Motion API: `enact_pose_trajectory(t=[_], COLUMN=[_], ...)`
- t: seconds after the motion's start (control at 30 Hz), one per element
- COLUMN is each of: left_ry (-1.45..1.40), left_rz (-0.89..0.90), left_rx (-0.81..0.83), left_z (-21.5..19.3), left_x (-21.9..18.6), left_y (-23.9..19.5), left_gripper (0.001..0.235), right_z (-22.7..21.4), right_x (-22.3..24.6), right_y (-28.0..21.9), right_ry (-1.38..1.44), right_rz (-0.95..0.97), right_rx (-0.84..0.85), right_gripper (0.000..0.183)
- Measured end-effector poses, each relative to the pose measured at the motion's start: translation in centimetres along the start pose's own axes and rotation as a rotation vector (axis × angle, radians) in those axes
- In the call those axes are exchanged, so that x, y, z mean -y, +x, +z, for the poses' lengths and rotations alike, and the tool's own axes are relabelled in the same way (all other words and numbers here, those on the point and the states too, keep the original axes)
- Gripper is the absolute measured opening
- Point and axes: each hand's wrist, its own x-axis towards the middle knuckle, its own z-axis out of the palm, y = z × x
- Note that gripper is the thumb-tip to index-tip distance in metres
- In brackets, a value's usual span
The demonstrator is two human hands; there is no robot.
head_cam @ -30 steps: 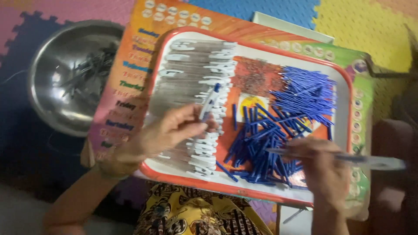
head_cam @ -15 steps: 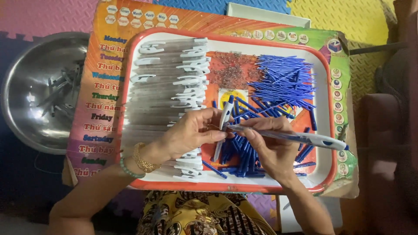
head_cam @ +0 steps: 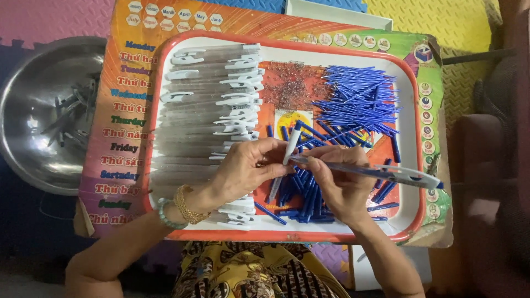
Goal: The person assembles pens by inserting blue ink cartridges into white pen barrels. They pick up a barrel and a cartridge, insert the cartridge, and place the assembled pen into a metal bowl.
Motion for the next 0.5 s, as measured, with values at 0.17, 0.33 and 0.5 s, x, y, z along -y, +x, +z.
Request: enact_pose_trajectory(t=[0.17, 0.33, 0.5], left_ry=[0.113, 0.137, 0.080], left_rz=[-0.020, -0.024, -0.057], left_rx=[-0.038, -0.047, 0.015], left_z=[-0.1, 0.2, -0.2], left_x=[-0.8, -0.6, -0.8], left_y=[0.0, 0.4, 0.5], left_gripper=[0.034, 0.033, 0.038], right_z=[-0.4, -2.3, -2.8], right_x=[-1.4, -6.0, -6.4], right_y=[-0.4, -2.1, -2.5], right_ry=[-0.179, -0.449, -0.247], right_rz=[-0.185, -0.478, -0.598], right_rx=[0.073, 0.308, 0.276], right_gripper=[0.019, 0.014, 0.021])
